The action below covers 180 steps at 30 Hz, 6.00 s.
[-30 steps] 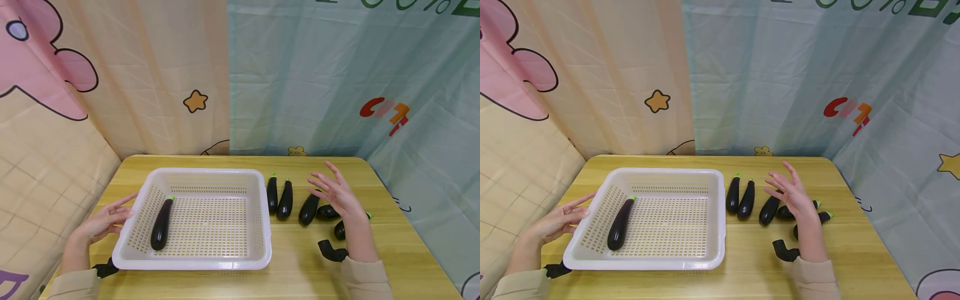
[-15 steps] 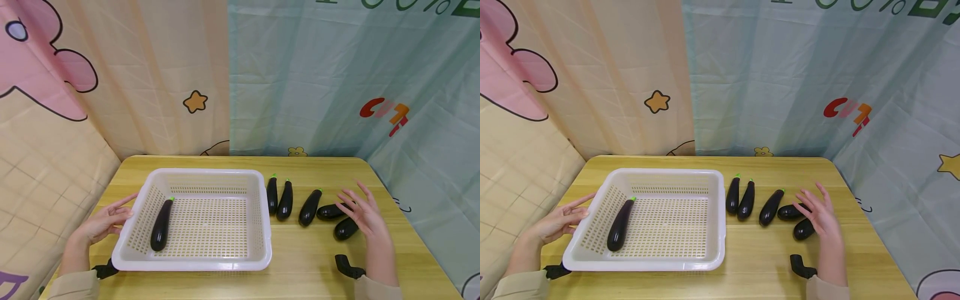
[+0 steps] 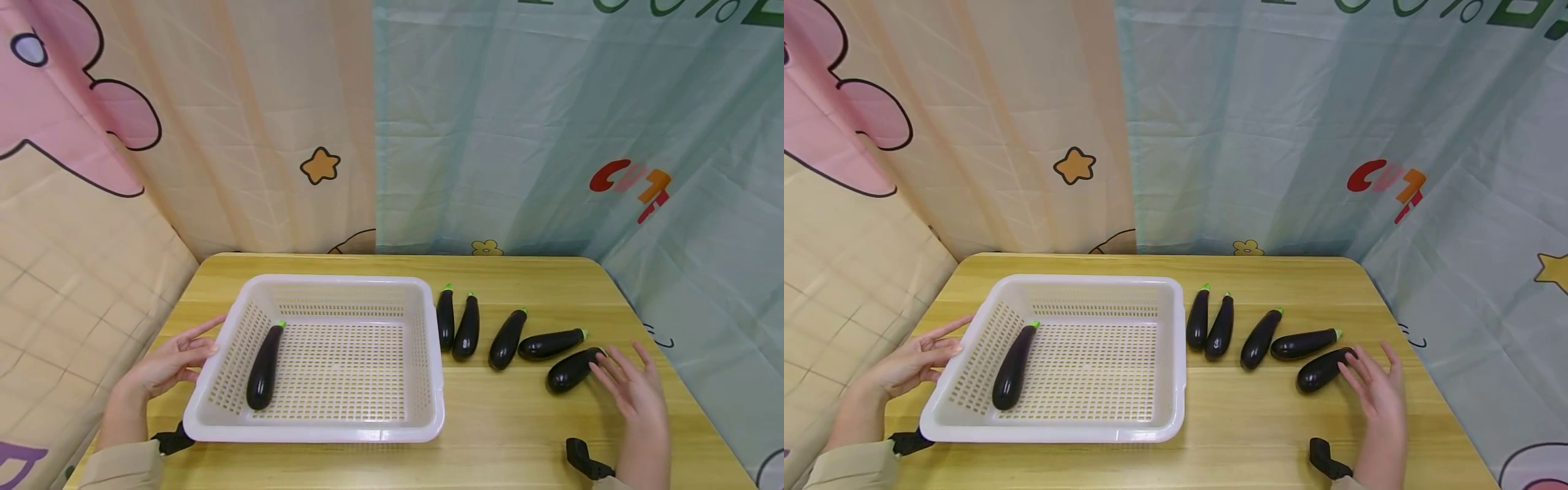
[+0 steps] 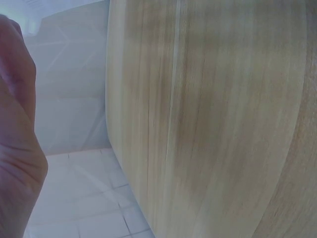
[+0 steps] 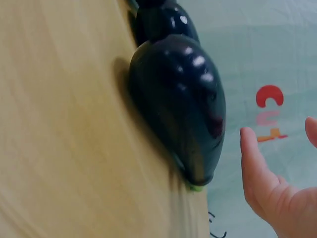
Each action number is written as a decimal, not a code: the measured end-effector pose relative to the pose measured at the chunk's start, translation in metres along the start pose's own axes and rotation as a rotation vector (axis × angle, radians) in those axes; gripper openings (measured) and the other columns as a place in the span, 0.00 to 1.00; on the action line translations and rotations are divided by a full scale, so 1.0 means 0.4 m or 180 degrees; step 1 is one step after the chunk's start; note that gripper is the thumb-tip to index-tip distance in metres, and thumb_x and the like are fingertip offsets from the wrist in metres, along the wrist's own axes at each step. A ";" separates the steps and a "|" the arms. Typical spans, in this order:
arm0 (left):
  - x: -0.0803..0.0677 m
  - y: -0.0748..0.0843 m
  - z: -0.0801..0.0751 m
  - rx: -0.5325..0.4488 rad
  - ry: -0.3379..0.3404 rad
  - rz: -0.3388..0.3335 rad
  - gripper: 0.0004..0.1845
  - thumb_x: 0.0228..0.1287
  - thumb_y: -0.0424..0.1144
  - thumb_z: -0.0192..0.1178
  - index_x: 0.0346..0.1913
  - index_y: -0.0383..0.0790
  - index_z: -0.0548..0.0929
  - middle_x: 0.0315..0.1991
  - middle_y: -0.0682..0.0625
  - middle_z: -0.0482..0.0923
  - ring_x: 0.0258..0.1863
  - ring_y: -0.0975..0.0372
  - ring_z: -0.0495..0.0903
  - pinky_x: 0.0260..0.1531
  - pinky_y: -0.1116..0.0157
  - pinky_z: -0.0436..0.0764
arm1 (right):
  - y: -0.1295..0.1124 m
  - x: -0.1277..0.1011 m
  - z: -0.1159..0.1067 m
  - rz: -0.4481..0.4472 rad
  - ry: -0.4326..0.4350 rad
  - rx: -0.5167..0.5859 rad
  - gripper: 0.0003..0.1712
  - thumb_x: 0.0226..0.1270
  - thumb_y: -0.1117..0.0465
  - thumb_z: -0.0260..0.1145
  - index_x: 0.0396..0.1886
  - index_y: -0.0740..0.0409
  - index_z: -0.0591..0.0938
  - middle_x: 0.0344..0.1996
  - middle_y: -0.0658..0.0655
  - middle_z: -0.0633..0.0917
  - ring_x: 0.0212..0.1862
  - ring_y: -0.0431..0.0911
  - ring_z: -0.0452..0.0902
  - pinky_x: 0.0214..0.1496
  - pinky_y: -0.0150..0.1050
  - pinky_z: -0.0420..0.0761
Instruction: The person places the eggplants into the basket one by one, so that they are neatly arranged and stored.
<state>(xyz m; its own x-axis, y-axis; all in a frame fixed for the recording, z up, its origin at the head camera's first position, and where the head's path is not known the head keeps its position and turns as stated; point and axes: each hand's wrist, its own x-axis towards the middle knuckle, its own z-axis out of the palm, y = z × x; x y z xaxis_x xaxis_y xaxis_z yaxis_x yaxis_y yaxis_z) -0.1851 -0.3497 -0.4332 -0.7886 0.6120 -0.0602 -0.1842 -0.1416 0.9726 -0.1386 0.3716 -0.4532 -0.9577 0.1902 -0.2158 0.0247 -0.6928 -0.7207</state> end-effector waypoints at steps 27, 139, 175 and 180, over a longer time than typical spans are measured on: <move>0.000 0.002 0.002 0.0040 0.0000 -0.0010 0.31 0.70 0.24 0.39 0.64 0.65 0.66 0.43 0.53 0.81 0.42 0.61 0.81 0.35 0.58 0.82 | 0.038 0.021 -0.007 0.0928 0.0481 -0.1915 0.62 0.63 0.55 0.61 0.63 0.36 0.15 0.69 0.61 0.32 0.31 0.27 0.72 0.50 0.39 0.78; 0.001 0.000 0.008 0.0010 0.0072 0.0018 0.30 0.69 0.24 0.39 0.64 0.63 0.65 0.41 0.53 0.81 0.40 0.60 0.82 0.32 0.59 0.83 | 0.199 -0.012 0.718 0.0115 -0.1450 -0.1576 0.43 0.62 0.70 0.56 0.70 0.37 0.50 0.53 0.58 0.71 0.46 0.48 0.76 0.46 0.53 0.79; 0.002 -0.001 0.003 -0.0001 0.0073 -0.0002 0.31 0.69 0.24 0.39 0.64 0.63 0.66 0.40 0.53 0.81 0.38 0.61 0.82 0.32 0.61 0.83 | 0.551 -0.031 0.880 0.1158 -0.1588 -0.2091 0.45 0.54 0.74 0.64 0.68 0.43 0.56 0.45 0.60 0.71 0.42 0.55 0.77 0.36 0.54 0.82; 0.002 -0.001 0.003 -0.0008 0.0042 0.0009 0.31 0.69 0.24 0.39 0.64 0.63 0.66 0.41 0.53 0.81 0.38 0.61 0.82 0.32 0.61 0.83 | 0.602 -0.029 0.875 0.1210 -0.1597 -0.2181 0.46 0.52 0.75 0.65 0.67 0.44 0.57 0.41 0.59 0.73 0.37 0.53 0.79 0.35 0.54 0.82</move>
<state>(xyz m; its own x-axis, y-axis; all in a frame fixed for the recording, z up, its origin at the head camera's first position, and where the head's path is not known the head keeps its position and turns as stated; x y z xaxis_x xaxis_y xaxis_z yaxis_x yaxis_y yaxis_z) -0.1849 -0.3482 -0.4333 -0.7969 0.6011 -0.0605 -0.1834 -0.1452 0.9723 -0.2218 -0.0408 -0.3938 -0.8585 -0.3990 -0.3221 0.3729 -0.0545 -0.9263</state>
